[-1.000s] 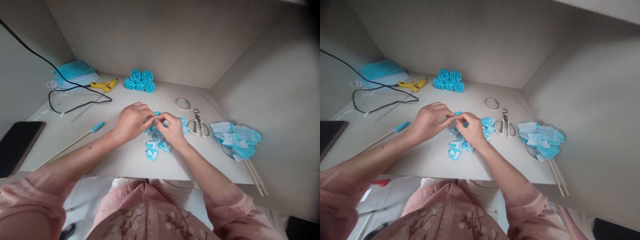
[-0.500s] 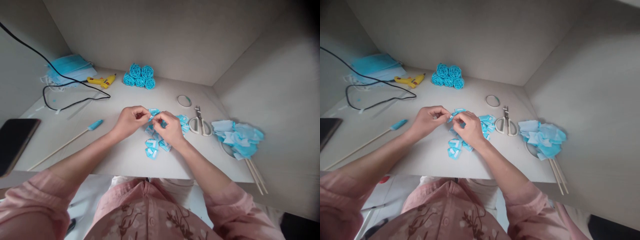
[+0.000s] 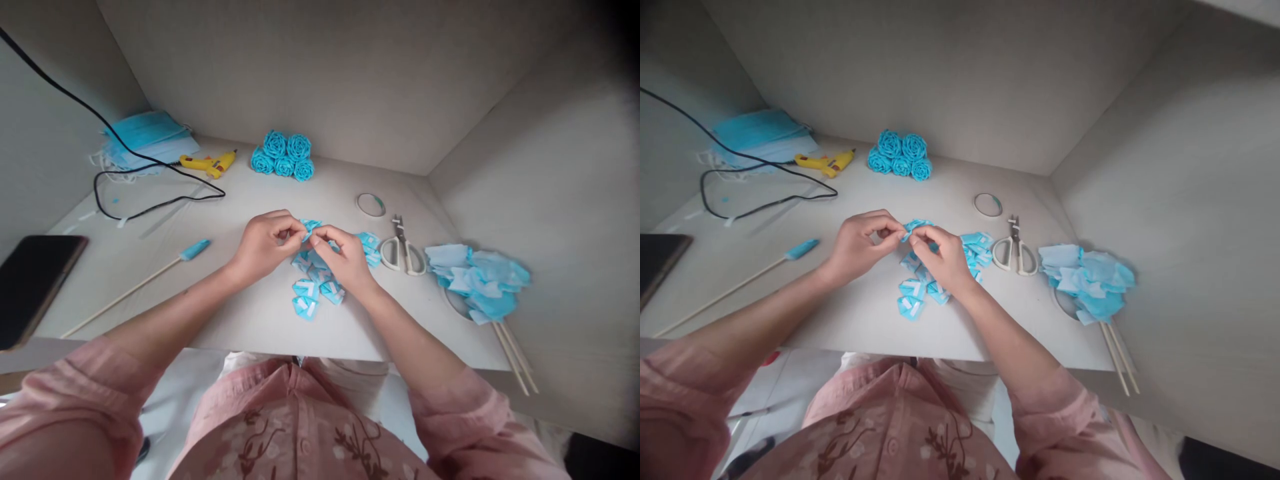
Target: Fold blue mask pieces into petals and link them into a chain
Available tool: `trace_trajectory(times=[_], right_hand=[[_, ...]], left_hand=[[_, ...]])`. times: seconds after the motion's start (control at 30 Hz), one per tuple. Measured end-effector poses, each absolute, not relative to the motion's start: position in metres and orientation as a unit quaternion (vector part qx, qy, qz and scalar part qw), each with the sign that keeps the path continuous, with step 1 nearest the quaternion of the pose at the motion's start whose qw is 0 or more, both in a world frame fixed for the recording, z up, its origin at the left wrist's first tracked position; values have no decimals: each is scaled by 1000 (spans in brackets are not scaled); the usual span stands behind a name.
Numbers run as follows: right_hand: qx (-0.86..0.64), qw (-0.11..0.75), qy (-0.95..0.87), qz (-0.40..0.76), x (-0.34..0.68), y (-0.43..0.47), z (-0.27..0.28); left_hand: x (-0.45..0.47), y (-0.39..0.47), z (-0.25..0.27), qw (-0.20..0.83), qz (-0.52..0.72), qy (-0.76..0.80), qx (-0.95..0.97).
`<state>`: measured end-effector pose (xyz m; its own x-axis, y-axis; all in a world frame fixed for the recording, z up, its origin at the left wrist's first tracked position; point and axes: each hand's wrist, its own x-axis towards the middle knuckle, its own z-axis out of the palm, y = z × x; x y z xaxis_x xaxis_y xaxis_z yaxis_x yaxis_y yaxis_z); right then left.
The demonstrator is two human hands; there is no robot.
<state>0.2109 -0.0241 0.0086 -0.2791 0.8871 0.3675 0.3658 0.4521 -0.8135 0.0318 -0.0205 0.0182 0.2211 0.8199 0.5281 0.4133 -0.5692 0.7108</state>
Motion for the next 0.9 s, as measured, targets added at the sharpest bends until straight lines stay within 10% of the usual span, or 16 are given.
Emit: trace_trajectory(times=[0.7,0.9], right_hand=[[-473,484,-657,333,214,-22,12],[-461,515,-624,364,217,-17,7]], left_hand=[[12,-3,34,480,585,451,472],[-79,-14,77,272,672,484,489]])
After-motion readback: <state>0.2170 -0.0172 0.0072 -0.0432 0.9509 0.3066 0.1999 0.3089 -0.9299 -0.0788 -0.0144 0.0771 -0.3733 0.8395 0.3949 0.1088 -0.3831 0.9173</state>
